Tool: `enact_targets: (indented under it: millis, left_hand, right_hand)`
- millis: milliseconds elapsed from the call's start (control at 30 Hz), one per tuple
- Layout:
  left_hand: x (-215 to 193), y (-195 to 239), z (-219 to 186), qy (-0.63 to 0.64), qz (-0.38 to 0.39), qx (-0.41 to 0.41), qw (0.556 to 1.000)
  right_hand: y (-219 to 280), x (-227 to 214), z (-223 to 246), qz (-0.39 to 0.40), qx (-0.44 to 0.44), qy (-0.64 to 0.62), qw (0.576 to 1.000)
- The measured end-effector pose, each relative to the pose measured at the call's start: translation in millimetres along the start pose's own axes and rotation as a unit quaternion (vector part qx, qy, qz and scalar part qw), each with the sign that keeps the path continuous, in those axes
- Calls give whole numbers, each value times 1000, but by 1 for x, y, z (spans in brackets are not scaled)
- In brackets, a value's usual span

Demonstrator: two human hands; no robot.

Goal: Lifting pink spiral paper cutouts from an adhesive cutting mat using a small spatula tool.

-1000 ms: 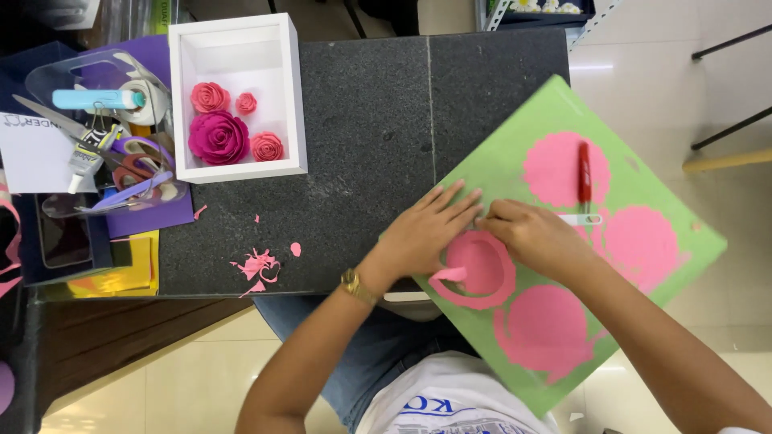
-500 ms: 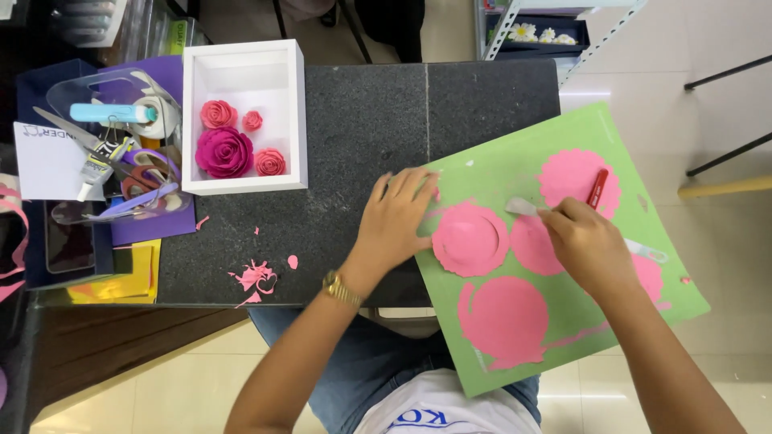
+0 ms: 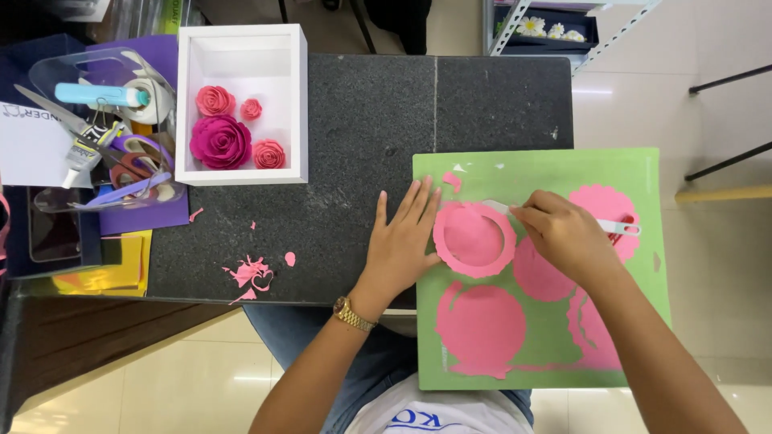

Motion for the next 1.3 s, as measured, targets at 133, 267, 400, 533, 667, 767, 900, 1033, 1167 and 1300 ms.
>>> enact_targets:
  millis: [133, 267, 400, 533, 667, 767, 900, 1033, 1167, 1300]
  left_hand:
    - [3, -7, 11, -47, 5, 42, 998]
    - [4, -12, 17, -51, 10, 55, 997]
    - [0, -12, 17, -64, 11, 72, 995]
    - [6, -14, 20, -95, 16, 91, 991]
    - [8, -17, 23, -91, 14, 103, 990]
    - [1, -16, 11, -82, 17, 100, 991]
    - [13, -7, -6, -114, -145, -54, 981]
    - [10, 0, -27, -54, -165, -118, 978]
    - [11, 3, -34, 7, -93, -131, 987]
    - [22, 1, -26, 36, -96, -126, 987]
  right_hand:
    - [-6, 3, -3, 16, -41, 5, 999]
    - [-16, -2, 5, 21, -60, 3, 998]
    - [-17, 0, 6, 21, -69, 26, 997]
    - [-16, 10, 7, 16, -51, 2, 999]
    - [-6, 17, 0, 8, -56, 12, 998]
    - [2, 13, -1, 7, -46, 7, 999]
    - [18, 31, -9, 17, -14, 41, 999]
    - [14, 14, 7, 18, 4, 162, 987]
    - [10, 7, 3, 15, -1, 214, 977]
    - [4, 12, 3, -18, -46, 211, 976]
Point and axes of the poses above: each hand's wrist, its own y-axis away from the middle knuckle, its own x-axis out of the palm, z = x × y, the point moved 4 cm from there along -y, towards the middle knuckle, and after that the axes turned 3 degrees about -y, right-handed, at the moved point
